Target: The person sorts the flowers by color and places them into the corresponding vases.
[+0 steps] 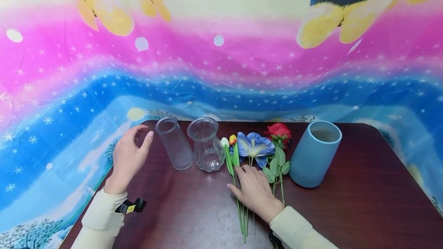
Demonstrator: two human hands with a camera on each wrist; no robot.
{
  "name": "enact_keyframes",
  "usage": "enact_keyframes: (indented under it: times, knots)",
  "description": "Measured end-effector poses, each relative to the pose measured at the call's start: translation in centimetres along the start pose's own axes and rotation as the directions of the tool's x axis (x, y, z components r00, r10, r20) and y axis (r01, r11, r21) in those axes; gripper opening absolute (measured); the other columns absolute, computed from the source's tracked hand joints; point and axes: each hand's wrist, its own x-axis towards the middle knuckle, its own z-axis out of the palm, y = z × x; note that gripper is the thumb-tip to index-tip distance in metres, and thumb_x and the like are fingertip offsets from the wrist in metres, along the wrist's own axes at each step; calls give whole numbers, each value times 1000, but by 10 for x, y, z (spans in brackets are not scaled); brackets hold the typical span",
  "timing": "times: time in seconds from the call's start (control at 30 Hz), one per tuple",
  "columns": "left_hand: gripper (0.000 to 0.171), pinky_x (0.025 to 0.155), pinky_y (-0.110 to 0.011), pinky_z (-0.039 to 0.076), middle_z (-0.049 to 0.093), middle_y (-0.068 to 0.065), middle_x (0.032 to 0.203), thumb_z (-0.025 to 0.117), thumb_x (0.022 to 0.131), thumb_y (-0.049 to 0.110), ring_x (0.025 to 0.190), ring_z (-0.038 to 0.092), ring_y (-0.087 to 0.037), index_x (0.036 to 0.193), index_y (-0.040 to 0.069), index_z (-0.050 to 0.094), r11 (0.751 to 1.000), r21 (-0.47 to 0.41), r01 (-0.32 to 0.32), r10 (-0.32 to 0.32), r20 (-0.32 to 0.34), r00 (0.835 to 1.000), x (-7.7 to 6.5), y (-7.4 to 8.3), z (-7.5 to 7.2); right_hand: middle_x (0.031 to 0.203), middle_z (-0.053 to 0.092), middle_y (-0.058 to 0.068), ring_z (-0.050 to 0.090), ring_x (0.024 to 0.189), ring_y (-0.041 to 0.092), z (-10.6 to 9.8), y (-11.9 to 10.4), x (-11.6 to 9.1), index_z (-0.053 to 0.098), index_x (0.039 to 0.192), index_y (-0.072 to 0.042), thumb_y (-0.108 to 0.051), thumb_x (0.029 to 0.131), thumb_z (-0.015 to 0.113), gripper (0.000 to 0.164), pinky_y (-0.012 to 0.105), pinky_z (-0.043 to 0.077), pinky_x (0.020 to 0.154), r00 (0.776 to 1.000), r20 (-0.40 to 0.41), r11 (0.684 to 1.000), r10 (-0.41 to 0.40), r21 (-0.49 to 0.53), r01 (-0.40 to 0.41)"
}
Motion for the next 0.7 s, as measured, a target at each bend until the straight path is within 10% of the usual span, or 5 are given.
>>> enact_keyframes:
  times: [0.7]
  knots:
    - [37,82,-49,49,71,-13,108,57,101,42,96,65,-32,115,10,69,1000,-10,2,0,117,993,29,-5,9,102,71,8,67,89,25,-2,1,5,71,116,-7,-47,90,73,47,44,55,74,999,31,996,26,81,-29]
